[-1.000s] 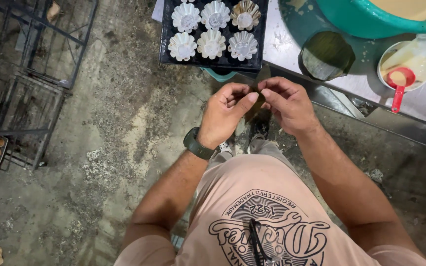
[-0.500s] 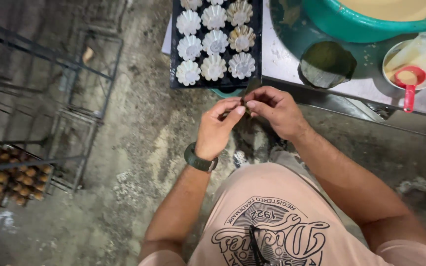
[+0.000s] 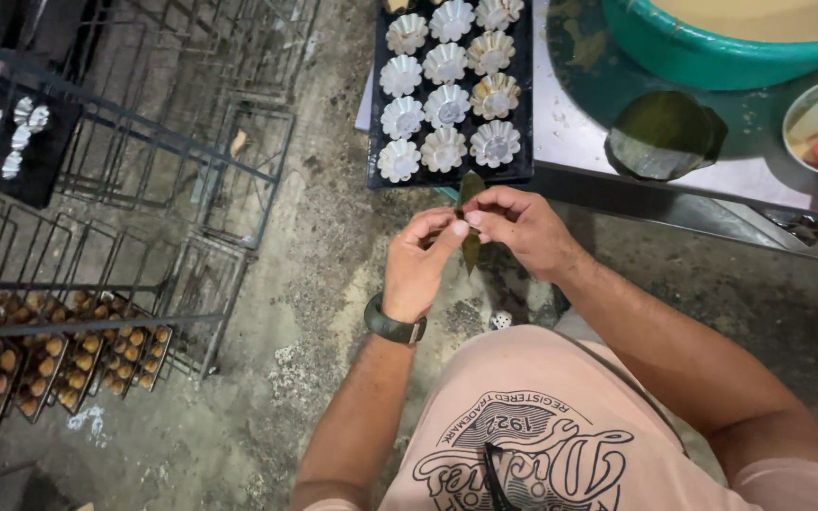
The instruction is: Place banana leaves into metal molds and fill them with batter from a large bowl.
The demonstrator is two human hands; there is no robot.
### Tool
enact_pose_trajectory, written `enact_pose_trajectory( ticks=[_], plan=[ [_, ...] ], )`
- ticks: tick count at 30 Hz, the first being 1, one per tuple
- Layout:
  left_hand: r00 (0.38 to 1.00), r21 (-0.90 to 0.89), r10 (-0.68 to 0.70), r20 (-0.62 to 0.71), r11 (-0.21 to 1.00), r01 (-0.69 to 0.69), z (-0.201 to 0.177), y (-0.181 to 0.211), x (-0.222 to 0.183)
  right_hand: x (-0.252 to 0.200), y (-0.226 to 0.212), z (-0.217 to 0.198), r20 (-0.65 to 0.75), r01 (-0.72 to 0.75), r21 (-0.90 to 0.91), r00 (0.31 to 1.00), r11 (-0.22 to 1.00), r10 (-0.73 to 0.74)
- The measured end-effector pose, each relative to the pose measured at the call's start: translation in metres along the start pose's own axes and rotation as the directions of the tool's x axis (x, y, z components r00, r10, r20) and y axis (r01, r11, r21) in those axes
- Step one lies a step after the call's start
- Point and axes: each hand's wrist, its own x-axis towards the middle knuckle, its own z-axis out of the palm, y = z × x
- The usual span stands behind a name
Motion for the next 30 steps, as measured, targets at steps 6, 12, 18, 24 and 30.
enact_pose_trajectory(
  ticks=[6, 12, 18, 24, 30],
  plan=[
    [1.0, -0.003, 0.004, 0.003, 1.0, -0.004, -0.011, -0.003, -0.006, -0.001, -0.004, 0.013, 0.013, -0.006, -0.034, 1.0, 0.999, 0.007],
    [0.999, -0.018, -0.04, -0.036, 0.999, 0.04, -0.014, -0.002, -0.011, -0.004, -0.004, 0.018, 0.026, -0.032, -0.004, 0.999, 0.999, 0.032],
    [1.0, -0.025, 0.003, -0.01, 1.0, -0.003, -0.014, -0.001, -0.017, -0.007, -0.003, 0.022, 0.023, -0.036, -0.025, 0.999, 0.999, 0.037],
    [1.0, -0.05, 0.009, 0.006, 0.999, -0.009, -0.03, -0.02, -0.017, -0.013, -0.008, 0.022, -0.167, 0.067, -0.349, 0.977, 0.935, -0.132],
    [0.998, -0.379, -0.024, 0.062, 0.924, 0.046, -0.048, -0.009, -0.018, -0.005, -0.027, 0.008, 0.077, 0.008, 0.083, 0.997, 0.997, -0.014]
  ],
)
